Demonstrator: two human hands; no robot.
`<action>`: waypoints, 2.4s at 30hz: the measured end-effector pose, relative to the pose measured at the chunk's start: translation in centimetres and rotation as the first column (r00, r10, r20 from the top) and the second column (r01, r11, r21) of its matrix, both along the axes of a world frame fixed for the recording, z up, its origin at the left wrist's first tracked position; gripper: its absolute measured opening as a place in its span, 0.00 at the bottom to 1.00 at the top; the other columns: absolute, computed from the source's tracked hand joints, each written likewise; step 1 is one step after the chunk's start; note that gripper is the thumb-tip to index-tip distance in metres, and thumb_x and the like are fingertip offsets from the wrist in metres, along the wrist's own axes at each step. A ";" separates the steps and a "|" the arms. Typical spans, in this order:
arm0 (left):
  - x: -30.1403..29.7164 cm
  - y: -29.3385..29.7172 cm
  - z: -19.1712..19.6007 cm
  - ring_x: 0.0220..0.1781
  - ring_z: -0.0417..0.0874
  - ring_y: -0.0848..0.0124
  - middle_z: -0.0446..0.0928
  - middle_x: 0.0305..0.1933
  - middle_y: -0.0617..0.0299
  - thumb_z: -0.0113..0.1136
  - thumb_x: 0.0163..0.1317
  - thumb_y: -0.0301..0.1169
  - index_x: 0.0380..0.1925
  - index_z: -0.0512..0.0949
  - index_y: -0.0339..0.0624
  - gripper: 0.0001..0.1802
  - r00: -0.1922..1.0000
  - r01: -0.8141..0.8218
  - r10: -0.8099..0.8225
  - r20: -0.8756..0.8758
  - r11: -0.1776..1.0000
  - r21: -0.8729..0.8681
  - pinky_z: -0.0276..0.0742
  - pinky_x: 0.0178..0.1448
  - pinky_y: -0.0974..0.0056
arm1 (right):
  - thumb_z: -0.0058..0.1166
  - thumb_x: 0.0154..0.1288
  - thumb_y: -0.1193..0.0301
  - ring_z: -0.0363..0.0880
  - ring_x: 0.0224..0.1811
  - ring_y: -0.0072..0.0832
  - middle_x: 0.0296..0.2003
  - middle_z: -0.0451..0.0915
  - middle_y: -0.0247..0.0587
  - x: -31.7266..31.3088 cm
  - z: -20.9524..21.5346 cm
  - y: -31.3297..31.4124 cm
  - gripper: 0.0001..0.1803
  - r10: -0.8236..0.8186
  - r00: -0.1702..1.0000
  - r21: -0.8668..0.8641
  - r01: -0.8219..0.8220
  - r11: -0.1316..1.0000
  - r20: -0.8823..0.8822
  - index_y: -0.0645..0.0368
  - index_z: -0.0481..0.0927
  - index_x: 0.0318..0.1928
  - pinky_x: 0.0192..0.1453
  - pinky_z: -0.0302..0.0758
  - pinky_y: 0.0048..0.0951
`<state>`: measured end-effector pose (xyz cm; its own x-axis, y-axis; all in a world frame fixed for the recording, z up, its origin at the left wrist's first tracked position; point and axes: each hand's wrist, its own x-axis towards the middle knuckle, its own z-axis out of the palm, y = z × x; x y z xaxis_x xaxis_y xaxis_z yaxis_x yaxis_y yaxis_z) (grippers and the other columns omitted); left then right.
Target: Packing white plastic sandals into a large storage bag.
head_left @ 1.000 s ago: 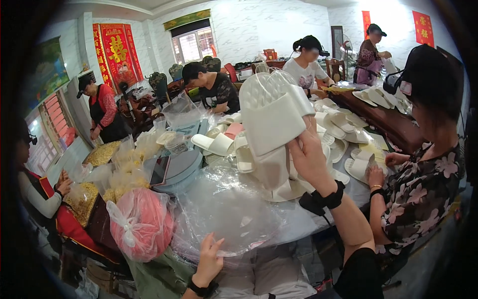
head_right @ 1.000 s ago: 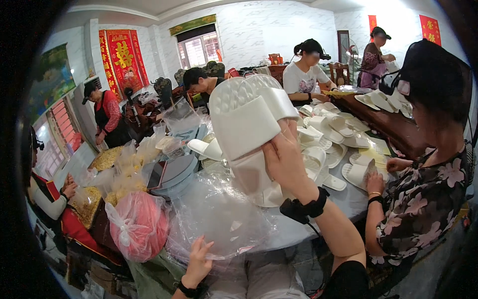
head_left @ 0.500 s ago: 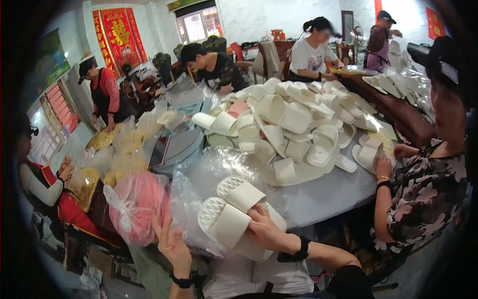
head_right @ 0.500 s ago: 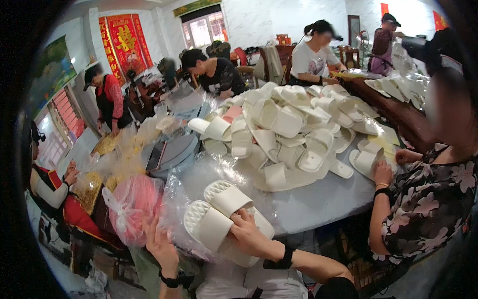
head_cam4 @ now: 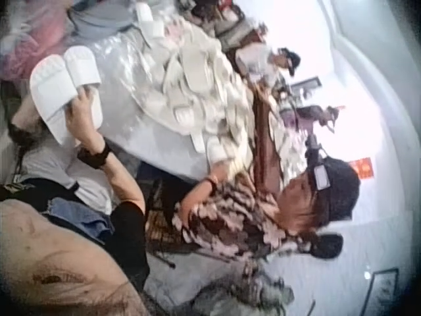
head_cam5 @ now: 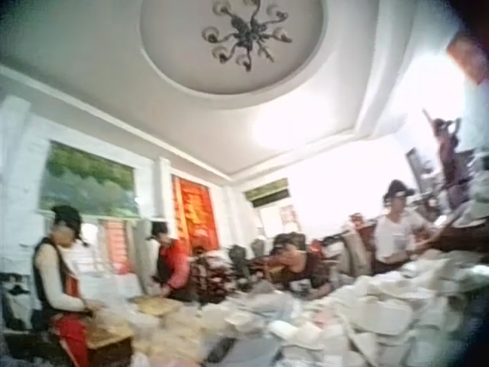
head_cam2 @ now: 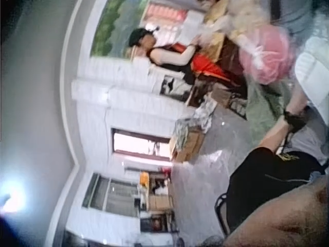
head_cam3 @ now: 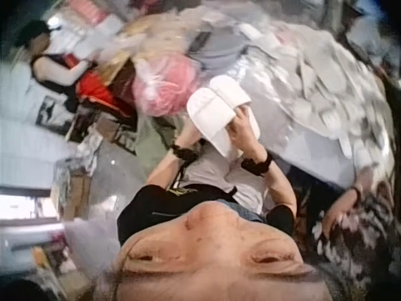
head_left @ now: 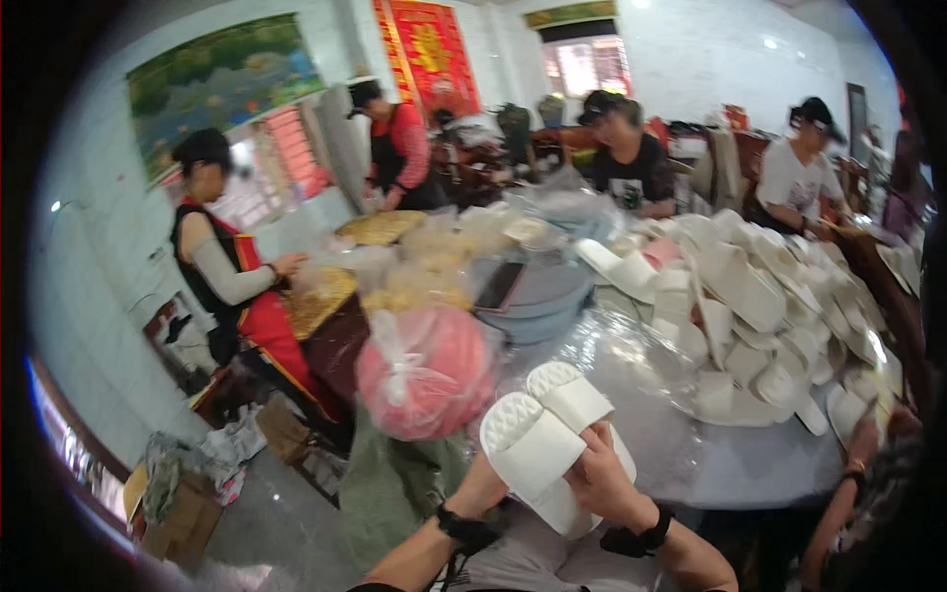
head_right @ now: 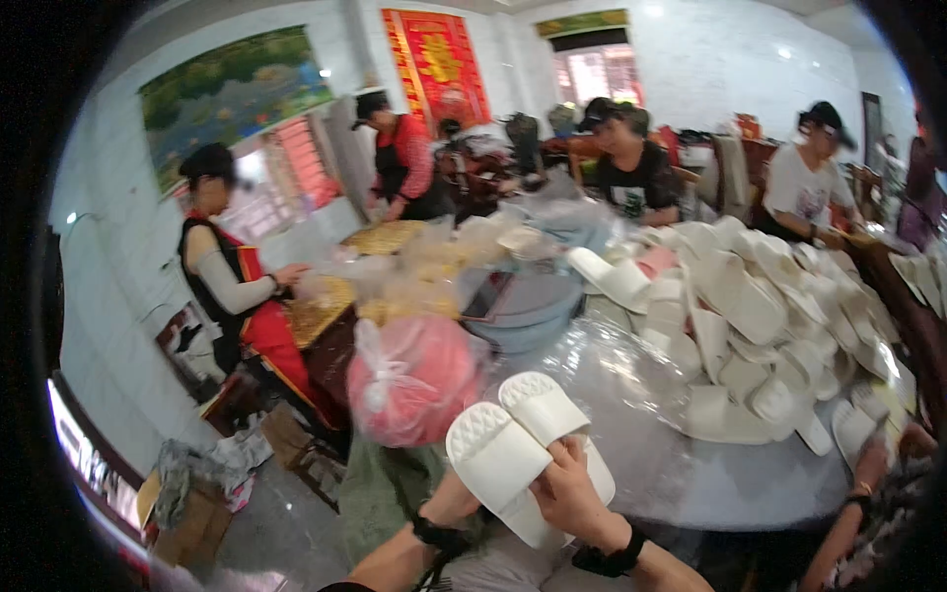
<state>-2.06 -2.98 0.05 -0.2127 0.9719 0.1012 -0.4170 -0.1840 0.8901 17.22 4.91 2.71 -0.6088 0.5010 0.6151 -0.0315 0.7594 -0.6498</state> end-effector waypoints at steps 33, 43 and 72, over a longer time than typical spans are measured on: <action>4.4 5.4 4.9 0.40 0.83 0.55 0.81 0.43 0.53 0.65 0.55 0.19 0.67 0.73 0.49 0.36 0.080 0.489 0.069 -0.994 0.867 0.099 0.80 0.43 0.56 | 0.58 0.56 0.81 0.71 0.62 0.49 0.55 0.77 0.53 18.9 -1.6 -8.9 0.19 -0.782 0.616 -0.216 0.755 0.619 -0.090 0.69 0.80 0.51 0.65 0.67 0.40; 5.6 8.0 3.1 0.59 0.78 0.54 0.81 0.54 0.54 0.58 0.53 0.14 0.76 0.64 0.51 0.46 -0.090 0.631 -0.179 -0.980 0.751 -0.195 0.67 0.64 0.39 | 0.59 0.54 0.77 0.75 0.63 0.59 0.54 0.83 0.53 20.0 1.3 -12.5 0.21 -0.559 0.809 0.015 0.566 0.825 0.182 0.63 0.85 0.51 0.71 0.65 0.53; 7.8 1.8 1.3 0.47 0.83 0.57 0.83 0.54 0.55 0.61 0.51 0.24 0.40 0.79 0.37 0.13 0.206 0.239 0.445 -0.872 0.841 0.486 0.84 0.42 0.59 | 0.58 0.46 0.76 0.74 0.50 0.51 0.41 0.76 0.52 7.8 -1.6 -9.0 0.05 -0.438 0.743 0.365 0.276 0.889 0.506 0.67 0.79 0.25 0.54 0.76 0.46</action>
<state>5.77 -1.14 1.30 0.2844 0.6913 0.6642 0.7145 -0.6148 0.3339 25.02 -4.05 1.14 -0.6891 0.6313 0.3559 0.5823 0.7747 -0.2467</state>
